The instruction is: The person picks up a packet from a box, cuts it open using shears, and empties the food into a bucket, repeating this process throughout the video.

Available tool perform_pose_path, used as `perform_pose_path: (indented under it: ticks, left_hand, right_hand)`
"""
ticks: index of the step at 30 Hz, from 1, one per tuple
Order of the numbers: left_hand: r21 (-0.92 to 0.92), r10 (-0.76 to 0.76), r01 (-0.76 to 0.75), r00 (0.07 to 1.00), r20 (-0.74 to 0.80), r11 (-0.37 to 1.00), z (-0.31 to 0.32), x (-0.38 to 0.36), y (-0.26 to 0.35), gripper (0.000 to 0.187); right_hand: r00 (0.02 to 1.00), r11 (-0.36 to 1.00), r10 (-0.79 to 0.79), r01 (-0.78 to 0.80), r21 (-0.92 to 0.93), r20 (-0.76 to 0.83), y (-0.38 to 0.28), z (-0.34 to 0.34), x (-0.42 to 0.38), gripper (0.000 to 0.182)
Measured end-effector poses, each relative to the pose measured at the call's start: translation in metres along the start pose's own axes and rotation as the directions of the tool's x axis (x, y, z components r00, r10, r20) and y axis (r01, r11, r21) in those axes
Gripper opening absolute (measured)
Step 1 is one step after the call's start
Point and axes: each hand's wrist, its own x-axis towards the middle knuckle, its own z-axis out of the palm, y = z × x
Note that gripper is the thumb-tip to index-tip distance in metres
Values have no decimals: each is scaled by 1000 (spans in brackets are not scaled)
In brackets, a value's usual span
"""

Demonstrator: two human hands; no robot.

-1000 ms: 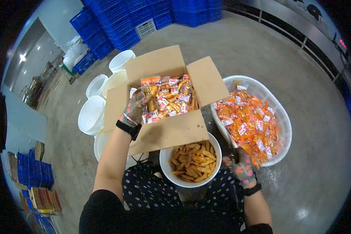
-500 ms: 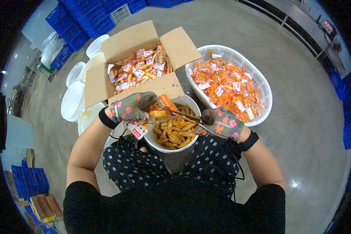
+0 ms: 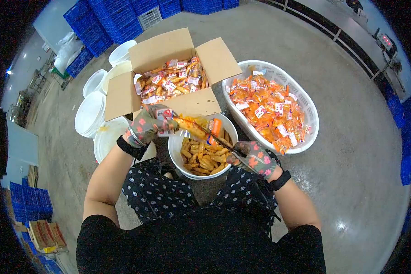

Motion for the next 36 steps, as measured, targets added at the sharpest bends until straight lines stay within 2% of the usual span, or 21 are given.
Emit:
perform_pose_path:
  ticks: [1,2,3,5,6,8,10,11,13,15,17,20,23,26,27,28,29,31,32,34,36]
  left_hand:
    - [131,-3,0,1000,25,991,7,0,0,32]
    - [359,1,8,1000,-25,933,13,-2,1,31]
    - [355,2,8,1000,-27,935,14,-1,0,31]
    - [204,-6,7,1000,-5,979,15,2,-3,31]
    - [-1,43,-43,995,-95,999,23,1,-3,33]
    - [-54,75,-84,986,-146,995,27,5,-8,36]
    - [-124,121,-141,981,-153,982,31,8,-13,38]
    - [-126,119,-139,981,-152,982,34,9,-16,38]
    - [163,51,-38,996,-75,986,50,7,-17,37]
    - [157,103,-92,992,-67,983,53,11,-26,36]
    - [128,48,-38,996,-73,991,44,14,-33,36]
    - [209,87,-62,990,-112,976,22,16,-41,29]
    - [300,146,-100,980,-135,949,12,15,-40,23]
    - [231,116,-86,986,-118,969,14,20,-50,24]
    - [445,156,-101,984,-88,890,10,27,-62,24]
    - [635,189,-115,981,-50,764,8,32,-68,24]
    - [634,186,-114,981,-47,765,15,32,-63,24]
    - [872,150,-105,988,36,479,36,31,-47,25]
    - [906,188,-172,977,104,388,34,36,-56,28]
    - [907,160,-144,983,86,396,40,42,-62,30]
    - [907,150,-146,984,93,396,40,47,-65,35]
  right_hand:
    - [1000,1000,0,0,-4,1,2,0,0,33]
    - [1000,994,-9,6,106,20,2,2,1,34]
    - [999,977,-19,10,215,38,0,4,2,34]
    - [1000,977,-16,10,215,25,1,5,3,35]
    - [998,976,-12,-1,219,56,1,5,4,35]
    - [996,975,-11,-8,222,85,1,5,5,35]
    - [997,973,-82,79,218,5,-1,10,4,20]
    - [997,973,-79,77,218,4,-2,14,5,20]
    - [998,975,-66,66,212,-6,-7,20,8,17]
    - [996,989,-82,78,127,29,-11,16,10,16]
    - [996,995,-87,87,-54,0,-3,17,13,19]
    - [1000,995,-12,11,-101,-13,15,9,10,34]
    - [999,1000,4,-5,-27,-52,36,-1,0,32]
    - [986,994,-107,107,-9,-126,43,6,4,36]
    - [962,982,-186,184,-29,-197,45,10,10,38]
    - [982,994,25,-5,107,-187,3,7,12,45]
    - [982,994,29,-9,108,-189,-1,12,23,45]
    - [939,976,-116,48,-212,-325,-2,20,42,54]
    - [940,977,-111,43,-210,-322,-3,27,52,54]
    - [830,893,-335,129,-432,-446,1,38,69,48]
    - [786,880,-416,221,-420,-458,10,48,79,45]
